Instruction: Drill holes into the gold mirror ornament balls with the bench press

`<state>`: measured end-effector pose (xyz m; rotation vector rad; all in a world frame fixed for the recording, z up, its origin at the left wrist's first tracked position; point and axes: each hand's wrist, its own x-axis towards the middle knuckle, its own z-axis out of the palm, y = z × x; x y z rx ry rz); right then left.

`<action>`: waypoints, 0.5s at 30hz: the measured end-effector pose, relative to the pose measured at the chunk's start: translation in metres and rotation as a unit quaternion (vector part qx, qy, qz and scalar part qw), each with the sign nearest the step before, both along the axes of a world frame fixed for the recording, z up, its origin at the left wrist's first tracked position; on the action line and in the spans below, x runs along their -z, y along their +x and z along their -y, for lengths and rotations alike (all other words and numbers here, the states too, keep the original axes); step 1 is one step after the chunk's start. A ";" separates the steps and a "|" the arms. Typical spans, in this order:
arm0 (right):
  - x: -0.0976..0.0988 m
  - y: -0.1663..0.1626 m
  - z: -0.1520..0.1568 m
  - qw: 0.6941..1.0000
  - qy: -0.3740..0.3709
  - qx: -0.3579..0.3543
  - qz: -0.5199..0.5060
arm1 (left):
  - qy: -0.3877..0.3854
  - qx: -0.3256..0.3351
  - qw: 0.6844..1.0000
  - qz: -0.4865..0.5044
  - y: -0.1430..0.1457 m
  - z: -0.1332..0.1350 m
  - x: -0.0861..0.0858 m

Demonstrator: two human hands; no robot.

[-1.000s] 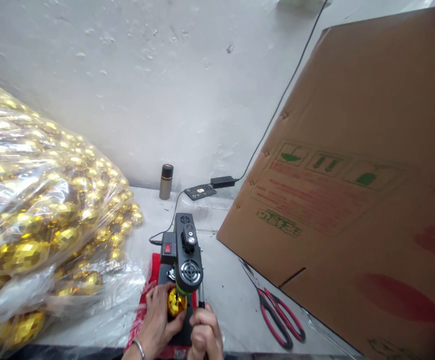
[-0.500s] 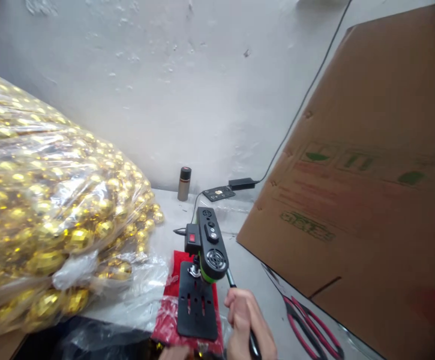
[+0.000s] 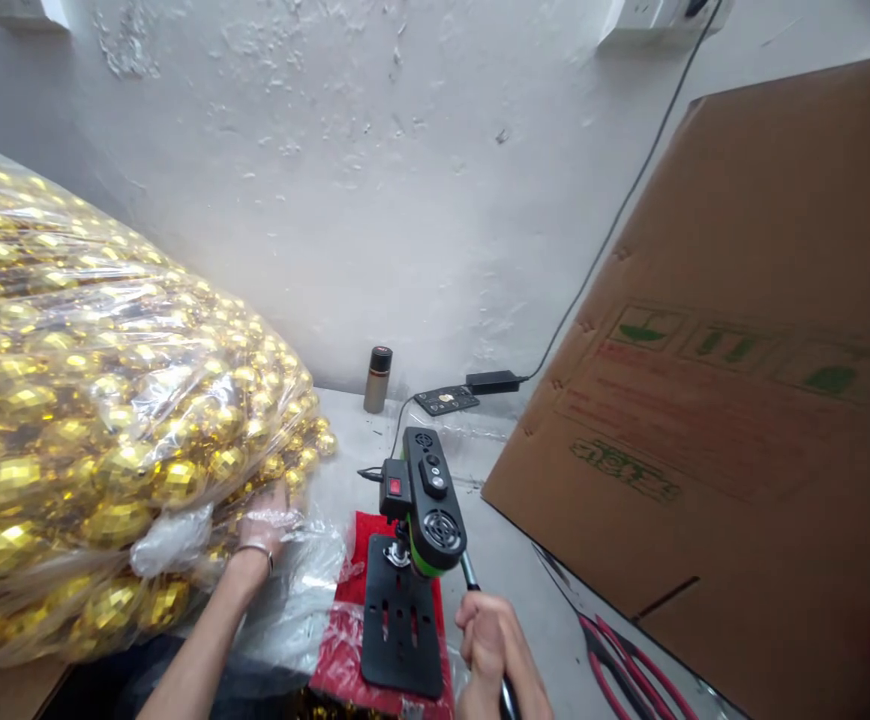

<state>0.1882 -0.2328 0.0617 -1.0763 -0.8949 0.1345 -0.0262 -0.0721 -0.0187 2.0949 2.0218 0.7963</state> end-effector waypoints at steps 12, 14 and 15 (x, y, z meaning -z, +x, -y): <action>-0.001 0.031 -0.005 0.990 0.031 -0.070 0.122 | -0.102 0.103 0.953 0.268 0.027 0.081 0.014; -0.008 0.032 -0.005 0.990 0.010 -0.071 0.124 | -0.158 0.058 0.880 0.444 0.039 0.105 0.025; -0.011 0.032 -0.004 0.989 0.002 -0.072 0.126 | -0.188 0.043 0.838 0.511 0.047 0.114 0.030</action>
